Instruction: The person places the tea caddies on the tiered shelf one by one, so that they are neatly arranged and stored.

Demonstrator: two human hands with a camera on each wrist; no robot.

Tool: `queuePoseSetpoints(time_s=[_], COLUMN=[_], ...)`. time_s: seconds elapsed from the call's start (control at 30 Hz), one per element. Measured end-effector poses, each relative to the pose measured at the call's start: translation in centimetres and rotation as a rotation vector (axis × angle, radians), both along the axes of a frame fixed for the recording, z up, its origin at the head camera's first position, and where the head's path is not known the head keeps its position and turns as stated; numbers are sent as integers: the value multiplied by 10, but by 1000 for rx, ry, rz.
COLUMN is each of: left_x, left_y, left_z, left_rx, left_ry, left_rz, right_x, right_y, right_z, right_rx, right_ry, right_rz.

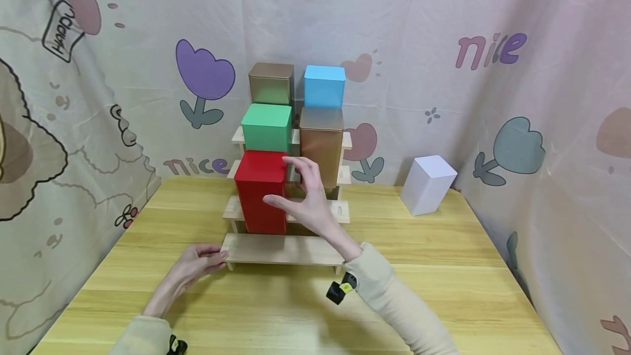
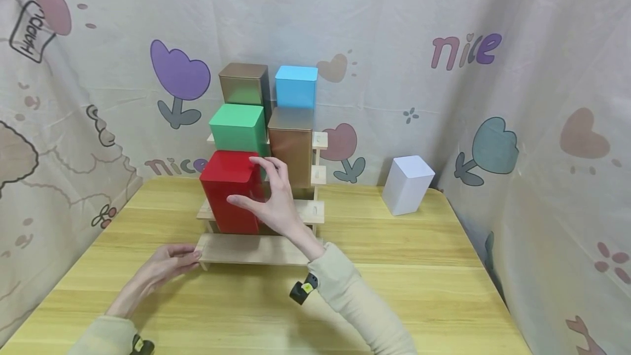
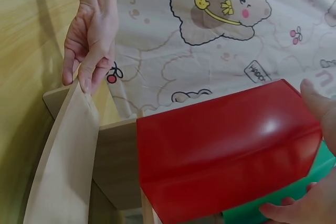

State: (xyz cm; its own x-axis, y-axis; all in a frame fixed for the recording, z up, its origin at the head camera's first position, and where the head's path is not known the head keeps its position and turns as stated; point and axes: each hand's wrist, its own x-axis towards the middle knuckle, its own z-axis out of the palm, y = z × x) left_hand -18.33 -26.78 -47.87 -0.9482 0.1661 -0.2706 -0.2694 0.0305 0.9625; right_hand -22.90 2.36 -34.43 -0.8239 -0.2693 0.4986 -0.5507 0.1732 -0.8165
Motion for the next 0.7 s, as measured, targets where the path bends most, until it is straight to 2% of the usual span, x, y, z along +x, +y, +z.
queuePoseSetpoints(time_s=[0.17,0.33,0.47,0.7], left_x=[0,0,0,-1], left_y=[0,0,-1,-2], left_z=[0,0,0,-1], left_rx=[-3,-6,-1,-3], left_ry=[-2,-1,1,4], left_rz=[2,8,11,4], right_x=[4,0,-8,-24], right_y=[17,41,65,107], right_z=[2,2,-2,-8], right_rx=[-60,-148,-215,-229], right_ry=[55,125,164,191], right_rz=[8,-23,-83,-232])
